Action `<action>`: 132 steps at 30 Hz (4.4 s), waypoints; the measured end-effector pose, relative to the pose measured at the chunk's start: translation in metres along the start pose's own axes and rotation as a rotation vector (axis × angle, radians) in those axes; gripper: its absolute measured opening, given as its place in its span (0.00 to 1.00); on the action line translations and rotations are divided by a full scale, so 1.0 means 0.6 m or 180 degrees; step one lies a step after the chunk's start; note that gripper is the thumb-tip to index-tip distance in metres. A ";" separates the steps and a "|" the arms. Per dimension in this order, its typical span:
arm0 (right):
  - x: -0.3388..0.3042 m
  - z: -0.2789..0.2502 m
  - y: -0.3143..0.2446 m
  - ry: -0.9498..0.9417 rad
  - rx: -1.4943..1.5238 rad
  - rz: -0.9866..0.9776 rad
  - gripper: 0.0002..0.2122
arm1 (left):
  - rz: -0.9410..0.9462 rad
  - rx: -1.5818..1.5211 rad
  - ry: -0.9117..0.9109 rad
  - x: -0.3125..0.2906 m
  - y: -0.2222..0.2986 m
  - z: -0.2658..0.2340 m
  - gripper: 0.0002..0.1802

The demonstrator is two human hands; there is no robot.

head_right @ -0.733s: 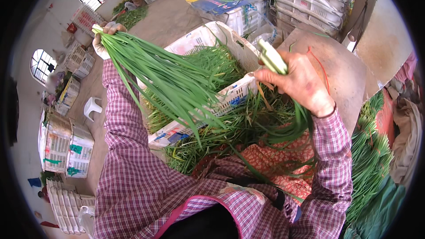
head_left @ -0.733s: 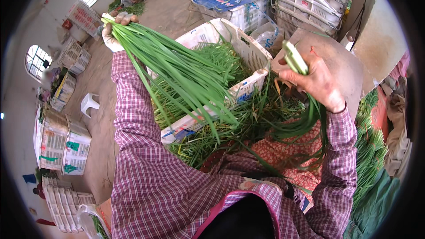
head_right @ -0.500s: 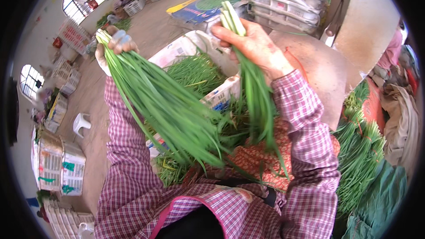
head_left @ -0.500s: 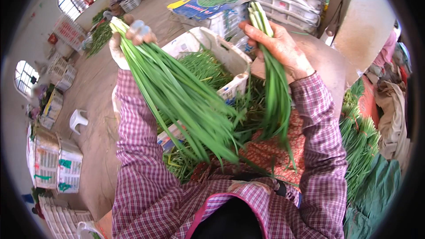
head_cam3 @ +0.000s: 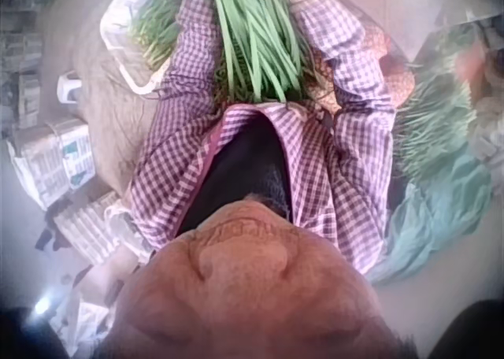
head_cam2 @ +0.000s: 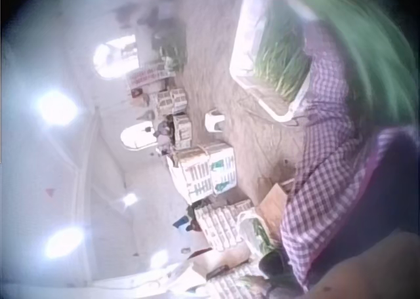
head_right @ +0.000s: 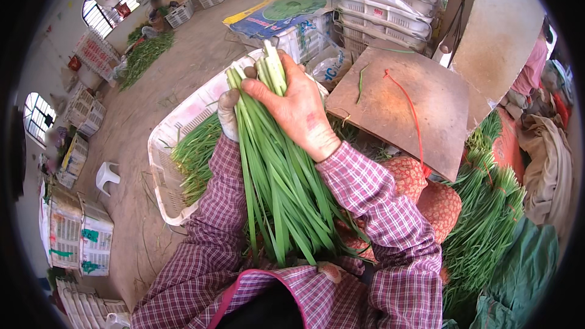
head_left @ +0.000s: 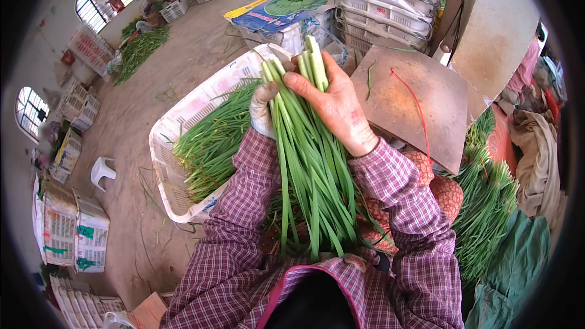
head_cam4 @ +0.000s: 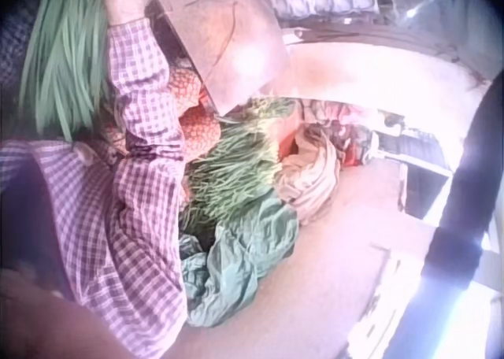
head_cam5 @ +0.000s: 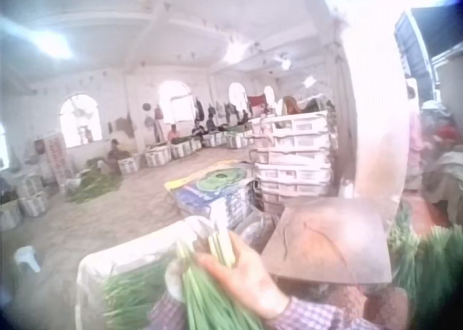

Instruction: The person sorts through green onions in a crate, removes damaged leaves by hand, and ties them into bundles with red string.

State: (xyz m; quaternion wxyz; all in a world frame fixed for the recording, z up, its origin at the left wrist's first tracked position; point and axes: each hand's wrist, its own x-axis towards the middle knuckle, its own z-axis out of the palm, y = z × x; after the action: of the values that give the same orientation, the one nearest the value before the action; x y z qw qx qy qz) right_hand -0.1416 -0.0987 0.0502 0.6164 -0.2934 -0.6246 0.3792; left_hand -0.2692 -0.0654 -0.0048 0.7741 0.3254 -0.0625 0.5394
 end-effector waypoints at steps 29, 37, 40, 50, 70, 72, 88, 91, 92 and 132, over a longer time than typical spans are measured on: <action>-0.046 -0.039 0.025 -0.1040 -0.1759 -0.1625 0.34 | 0.0770 0.1276 -0.0067 0.094 0.209 0.065 0.18; -0.188 -0.137 0.185 -0.3619 -0.4430 0.2033 0.15 | 0.1539 0.1695 -0.0347 0.087 0.381 0.063 0.17; -0.173 -0.170 0.155 -0.2912 -0.4141 0.1872 0.15 | 0.1133 0.2055 -0.0547 0.084 0.432 0.077 0.17; -0.127 -0.170 0.062 -0.0957 -0.2448 -0.0026 0.07 | 0.0499 0.2766 -0.1923 0.108 0.322 0.142 0.25; -0.072 -0.036 -0.059 -0.0796 -0.2331 -0.0708 0.07 | 0.1006 0.0349 -0.1967 0.059 0.135 0.016 0.25; -0.093 -0.020 -0.063 -0.0974 -0.2578 -0.0782 0.08 | 0.1025 0.0433 -0.1788 0.048 0.122 0.013 0.25; -0.099 -0.053 -0.021 -0.0470 -0.2524 -0.0620 0.06 | 0.0601 -0.0108 -0.2122 0.027 0.079 -0.027 0.28; -0.103 -0.050 -0.025 -0.0527 -0.2462 -0.0397 0.07 | 0.0611 -0.0066 -0.2121 0.023 0.074 -0.030 0.27; -0.102 -0.052 -0.024 -0.0540 -0.2378 -0.0311 0.08 | 0.0607 -0.0079 -0.2096 0.021 0.066 -0.029 0.27; -0.103 -0.164 0.039 -0.0546 -0.3031 -0.0049 0.06 | 0.1493 0.1111 -0.1412 -0.012 0.372 0.015 0.17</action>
State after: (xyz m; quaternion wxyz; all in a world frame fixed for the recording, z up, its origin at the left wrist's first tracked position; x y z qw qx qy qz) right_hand -0.0418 -0.1265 -0.0082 0.3628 -0.5059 -0.7795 0.0694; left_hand -0.4651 -0.0299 0.0963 0.5298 0.5386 -0.2088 0.6210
